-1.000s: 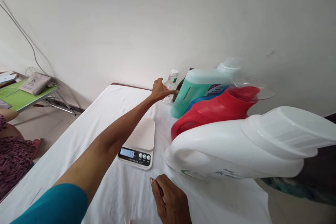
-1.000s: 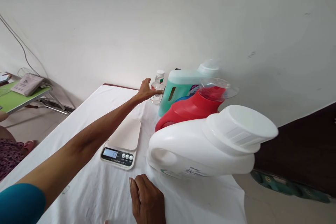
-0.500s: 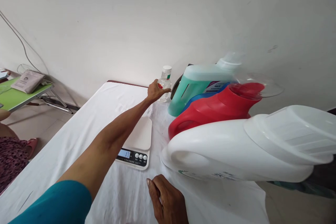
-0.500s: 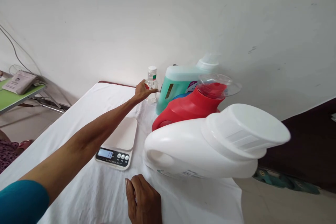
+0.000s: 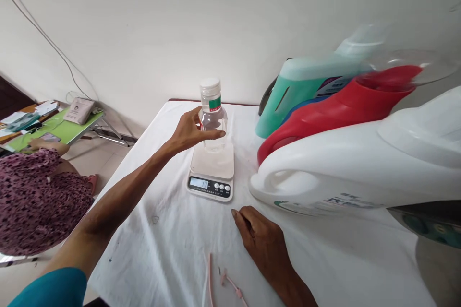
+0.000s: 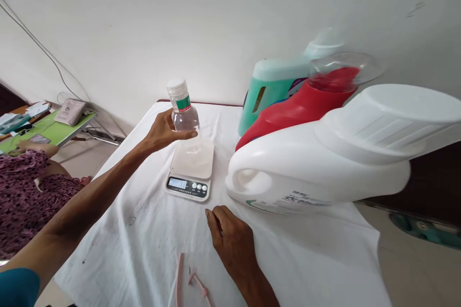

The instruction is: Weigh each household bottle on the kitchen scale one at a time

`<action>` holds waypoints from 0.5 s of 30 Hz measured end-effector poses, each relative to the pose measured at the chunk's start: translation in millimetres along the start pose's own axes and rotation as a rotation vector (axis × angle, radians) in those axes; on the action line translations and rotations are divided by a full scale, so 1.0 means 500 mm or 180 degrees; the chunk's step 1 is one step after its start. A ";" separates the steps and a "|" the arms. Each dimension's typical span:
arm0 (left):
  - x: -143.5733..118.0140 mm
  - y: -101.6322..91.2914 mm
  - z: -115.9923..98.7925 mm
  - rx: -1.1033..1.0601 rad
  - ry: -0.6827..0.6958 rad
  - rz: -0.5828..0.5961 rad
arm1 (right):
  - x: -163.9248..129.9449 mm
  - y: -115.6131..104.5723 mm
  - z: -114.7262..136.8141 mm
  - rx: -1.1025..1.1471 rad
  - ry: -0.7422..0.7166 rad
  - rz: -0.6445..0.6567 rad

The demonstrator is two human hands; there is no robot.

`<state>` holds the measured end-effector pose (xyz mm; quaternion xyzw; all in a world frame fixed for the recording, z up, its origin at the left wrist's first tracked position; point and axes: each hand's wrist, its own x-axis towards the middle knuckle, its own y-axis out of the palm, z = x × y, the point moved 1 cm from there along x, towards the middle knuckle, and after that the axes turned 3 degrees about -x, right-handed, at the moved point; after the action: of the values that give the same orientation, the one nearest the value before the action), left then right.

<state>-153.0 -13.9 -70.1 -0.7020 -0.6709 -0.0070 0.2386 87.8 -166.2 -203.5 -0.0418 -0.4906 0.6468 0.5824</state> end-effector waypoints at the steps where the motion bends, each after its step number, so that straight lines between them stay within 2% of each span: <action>1: -0.014 -0.002 -0.001 0.0017 -0.0085 0.0041 | 0.000 0.000 0.000 -0.0014 -0.0020 -0.0010; 5: -0.042 0.002 0.008 0.0130 -0.0226 0.0051 | 0.002 -0.001 0.001 -0.0019 -0.0037 -0.0004; 15: -0.060 0.029 0.028 0.0289 -0.0233 0.0134 | -0.002 0.000 -0.001 0.0073 0.0050 0.0112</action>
<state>-146.7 -36.8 -97.0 -0.7042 -0.6639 0.0541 0.2456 88.5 -166.5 -204.1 -0.0487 -0.4777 0.6622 0.5752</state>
